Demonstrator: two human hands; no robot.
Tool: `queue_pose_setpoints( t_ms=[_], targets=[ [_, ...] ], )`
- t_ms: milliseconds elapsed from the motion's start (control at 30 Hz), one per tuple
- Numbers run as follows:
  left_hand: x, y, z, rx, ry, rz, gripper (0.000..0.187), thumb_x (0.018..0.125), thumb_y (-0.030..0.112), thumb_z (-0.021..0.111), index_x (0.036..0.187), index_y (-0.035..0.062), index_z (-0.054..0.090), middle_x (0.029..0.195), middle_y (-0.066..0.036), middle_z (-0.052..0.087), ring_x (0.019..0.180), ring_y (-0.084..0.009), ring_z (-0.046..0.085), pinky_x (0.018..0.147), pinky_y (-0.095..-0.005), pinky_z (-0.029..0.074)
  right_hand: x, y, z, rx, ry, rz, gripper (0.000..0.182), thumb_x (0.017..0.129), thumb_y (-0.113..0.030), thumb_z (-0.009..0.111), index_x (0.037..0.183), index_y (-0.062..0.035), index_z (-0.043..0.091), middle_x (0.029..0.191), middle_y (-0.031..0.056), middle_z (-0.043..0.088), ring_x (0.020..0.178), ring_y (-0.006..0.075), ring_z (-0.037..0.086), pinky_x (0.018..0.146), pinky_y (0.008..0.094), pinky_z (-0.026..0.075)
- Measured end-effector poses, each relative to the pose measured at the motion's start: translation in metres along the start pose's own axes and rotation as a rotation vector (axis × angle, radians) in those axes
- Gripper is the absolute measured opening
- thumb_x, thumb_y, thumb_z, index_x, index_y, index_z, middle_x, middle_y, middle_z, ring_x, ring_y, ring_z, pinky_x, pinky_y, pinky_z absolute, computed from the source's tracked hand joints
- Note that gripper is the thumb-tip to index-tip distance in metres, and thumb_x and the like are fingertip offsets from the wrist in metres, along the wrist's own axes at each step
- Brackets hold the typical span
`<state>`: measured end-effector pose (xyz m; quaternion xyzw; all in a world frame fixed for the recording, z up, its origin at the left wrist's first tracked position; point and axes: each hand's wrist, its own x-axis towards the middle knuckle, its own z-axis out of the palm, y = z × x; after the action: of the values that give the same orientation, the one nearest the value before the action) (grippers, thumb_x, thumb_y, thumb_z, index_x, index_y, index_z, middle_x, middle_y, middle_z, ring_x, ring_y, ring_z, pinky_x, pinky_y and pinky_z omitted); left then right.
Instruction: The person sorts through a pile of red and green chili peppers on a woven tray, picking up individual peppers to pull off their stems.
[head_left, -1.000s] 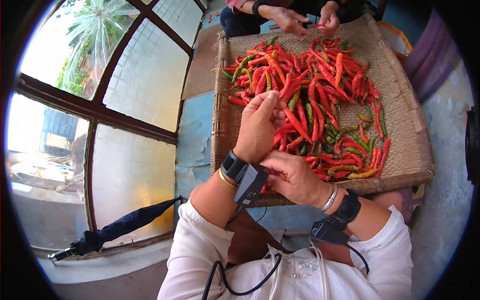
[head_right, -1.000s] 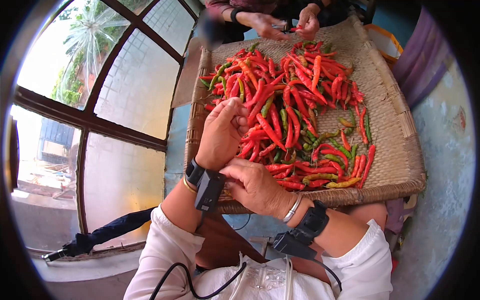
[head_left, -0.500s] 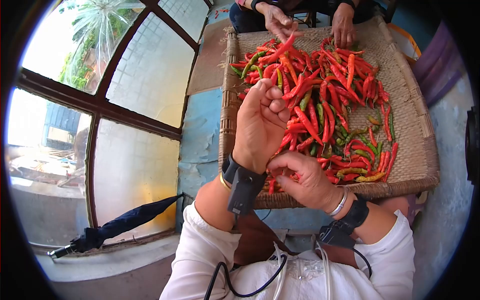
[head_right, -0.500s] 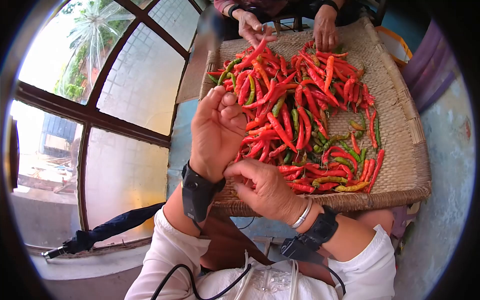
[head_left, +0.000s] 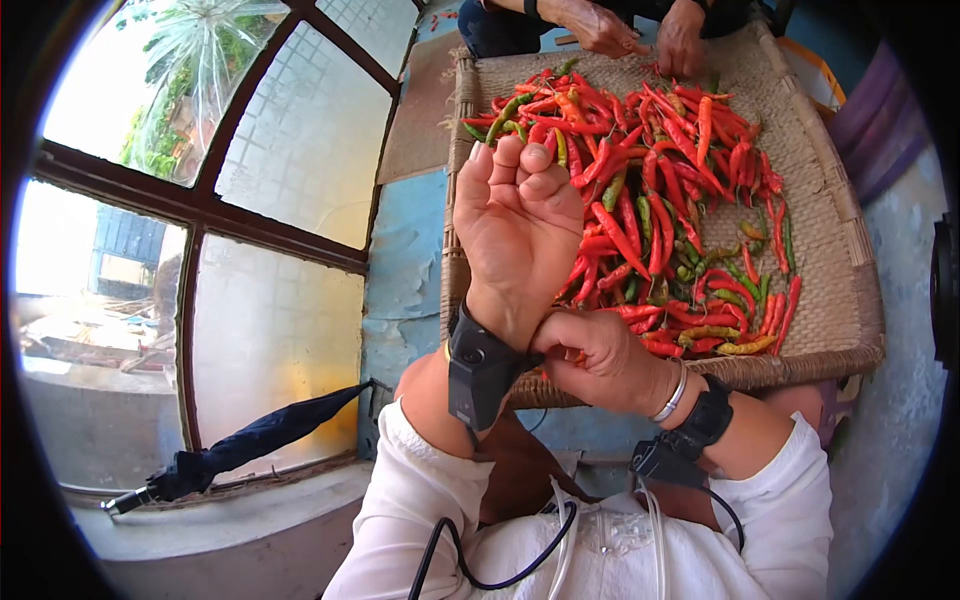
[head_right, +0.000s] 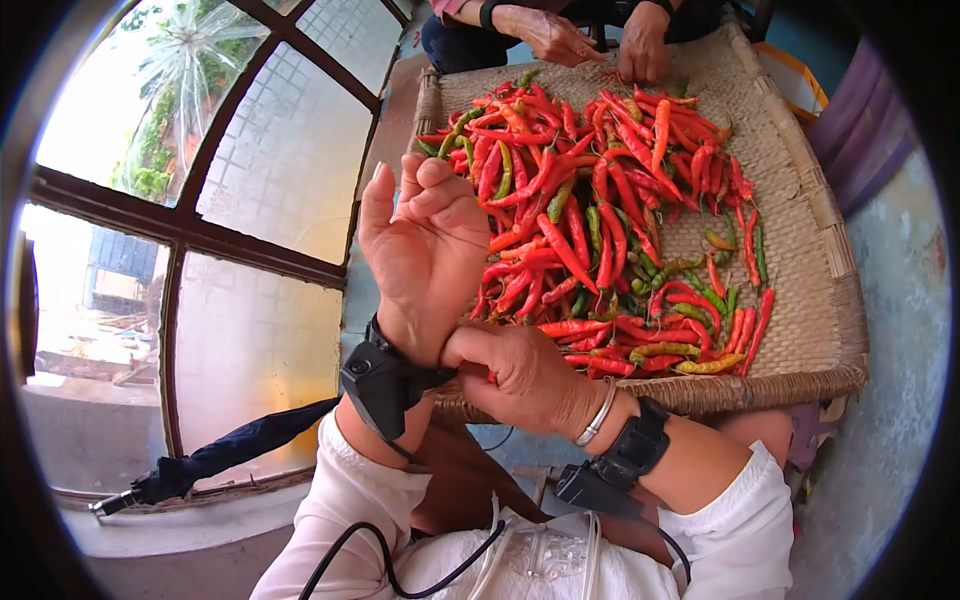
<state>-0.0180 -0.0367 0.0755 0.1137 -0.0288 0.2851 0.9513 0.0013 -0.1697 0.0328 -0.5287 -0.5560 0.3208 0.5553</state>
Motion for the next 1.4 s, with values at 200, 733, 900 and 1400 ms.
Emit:
queue_pose_setpoints(
  t_ms=[200,733,900,1400],
  targets=[
    [-0.006,0.002,0.016,0.001,-0.083,-0.058,0.022,0.086,0.027,0.048,0.088,0.0071,0.057,0.078,-0.003,0.054,0.06,-0.0075,0.045,0.055,-0.0216,0.039,0.002,-0.009,-0.012,-0.216,-0.05,-0.178,0.021,0.067,-0.006,0.056,0.087,-0.0112,0.054,0.07,0.007,0.055,0.063,0.0275,0.057,0.053,0.0353,0.046],
    [-0.043,-0.035,0.043,-0.163,-0.265,-0.354,0.041,0.092,0.037,0.027,0.095,0.0024,0.048,0.077,-0.013,0.055,0.049,-0.0108,0.042,0.046,-0.0245,0.041,0.008,-0.031,-0.012,0.146,0.086,0.078,0.035,0.075,-0.012,0.057,0.108,-0.0025,0.049,0.101,0.0123,0.053,0.102,0.0167,0.05,0.087,0.0275,0.039],
    [-0.041,-0.036,0.043,0.209,-0.307,-0.34,0.042,0.092,0.038,0.027,0.089,0.0039,0.05,0.07,-0.01,0.055,0.049,-0.0109,0.044,0.046,-0.023,0.04,-0.004,0.0,-0.015,-0.187,-0.118,-0.149,0.036,0.077,-0.012,0.056,0.111,-0.0047,0.047,0.11,0.0091,0.05,0.102,0.0127,0.049,0.085,0.0273,0.039],
    [-0.012,-0.018,0.011,0.583,0.097,-0.158,0.026,0.09,0.03,0.044,0.081,0.0068,0.053,0.067,-0.005,0.055,0.054,-0.0101,0.046,0.051,-0.022,0.039,-0.002,-0.002,-0.013,-0.236,0.074,-0.177,0.01,0.07,-0.007,0.062,0.08,-0.0057,0.06,0.072,0.0098,0.058,0.064,0.0276,0.058,0.057,0.0325,0.046]
  ],
)
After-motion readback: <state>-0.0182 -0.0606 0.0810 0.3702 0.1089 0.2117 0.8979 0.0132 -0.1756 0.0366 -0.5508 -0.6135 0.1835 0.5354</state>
